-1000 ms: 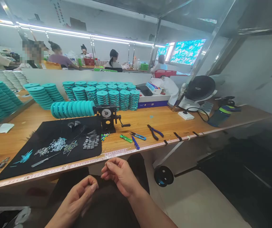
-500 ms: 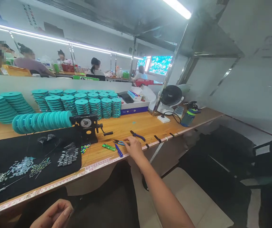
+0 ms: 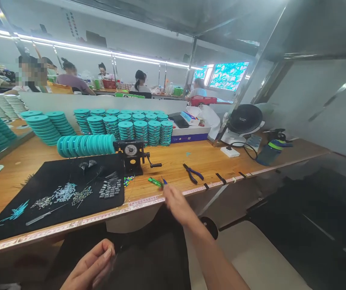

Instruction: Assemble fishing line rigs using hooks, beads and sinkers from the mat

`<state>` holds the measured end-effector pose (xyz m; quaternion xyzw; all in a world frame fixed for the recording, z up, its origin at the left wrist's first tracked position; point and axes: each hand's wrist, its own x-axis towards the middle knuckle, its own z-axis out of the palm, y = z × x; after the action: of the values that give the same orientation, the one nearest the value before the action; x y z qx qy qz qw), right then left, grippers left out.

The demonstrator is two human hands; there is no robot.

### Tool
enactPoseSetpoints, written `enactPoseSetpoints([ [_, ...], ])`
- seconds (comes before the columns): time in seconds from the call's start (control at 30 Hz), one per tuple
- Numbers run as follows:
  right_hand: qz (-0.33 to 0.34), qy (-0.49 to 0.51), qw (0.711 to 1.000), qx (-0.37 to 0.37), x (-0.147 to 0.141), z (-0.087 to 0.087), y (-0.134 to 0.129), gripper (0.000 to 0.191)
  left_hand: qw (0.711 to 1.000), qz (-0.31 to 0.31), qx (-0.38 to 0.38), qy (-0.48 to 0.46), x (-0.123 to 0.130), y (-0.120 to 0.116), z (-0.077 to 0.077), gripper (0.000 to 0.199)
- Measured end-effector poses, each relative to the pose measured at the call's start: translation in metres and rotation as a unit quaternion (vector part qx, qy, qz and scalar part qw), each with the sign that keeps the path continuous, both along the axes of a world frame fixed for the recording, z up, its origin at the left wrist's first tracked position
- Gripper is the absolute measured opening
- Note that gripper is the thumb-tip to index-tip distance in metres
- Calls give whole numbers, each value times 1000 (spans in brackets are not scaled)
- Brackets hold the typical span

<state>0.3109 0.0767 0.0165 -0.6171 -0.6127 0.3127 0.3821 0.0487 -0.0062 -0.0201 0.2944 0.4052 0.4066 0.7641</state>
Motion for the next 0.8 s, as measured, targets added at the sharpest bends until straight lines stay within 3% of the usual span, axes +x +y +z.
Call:
enactPoseSetpoints([
  [0.07, 87, 57, 993, -63, -26, -3, -34, 50, 998, -38, -11, -53, -2, 2, -4, 40],
  [0.17, 206, 234, 931, -192, -56, -12, -71, 49, 992, -74, -16, -105, -3, 3, -6, 36],
  [0.23, 222, 284, 906, -223, -65, -16, -82, 49, 989, -88, -14, -115, -2, 3, -7, 36],
  [0.33, 221, 307, 898, -227, -69, -17, -82, 48, 988, -105, -13, -110, 0, 2, -10, 37],
  [0.5, 210, 300, 901, -231, -68, -12, -76, 47, 990, -98, -19, -100, 2, -1, -12, 37],
  [0.67, 177, 264, 924, -212, -71, -16, -80, 48, 990, -103, -12, -95, 3, -2, -13, 37],
  [0.73, 145, 248, 940, -182, -68, -17, -74, 49, 991, -106, -3, -83, 3, -2, -13, 39],
  [0.8, 94, 155, 978, -99, -56, -16, -58, 45, 994, -98, 9, -49, 6, -2, -13, 42],
])
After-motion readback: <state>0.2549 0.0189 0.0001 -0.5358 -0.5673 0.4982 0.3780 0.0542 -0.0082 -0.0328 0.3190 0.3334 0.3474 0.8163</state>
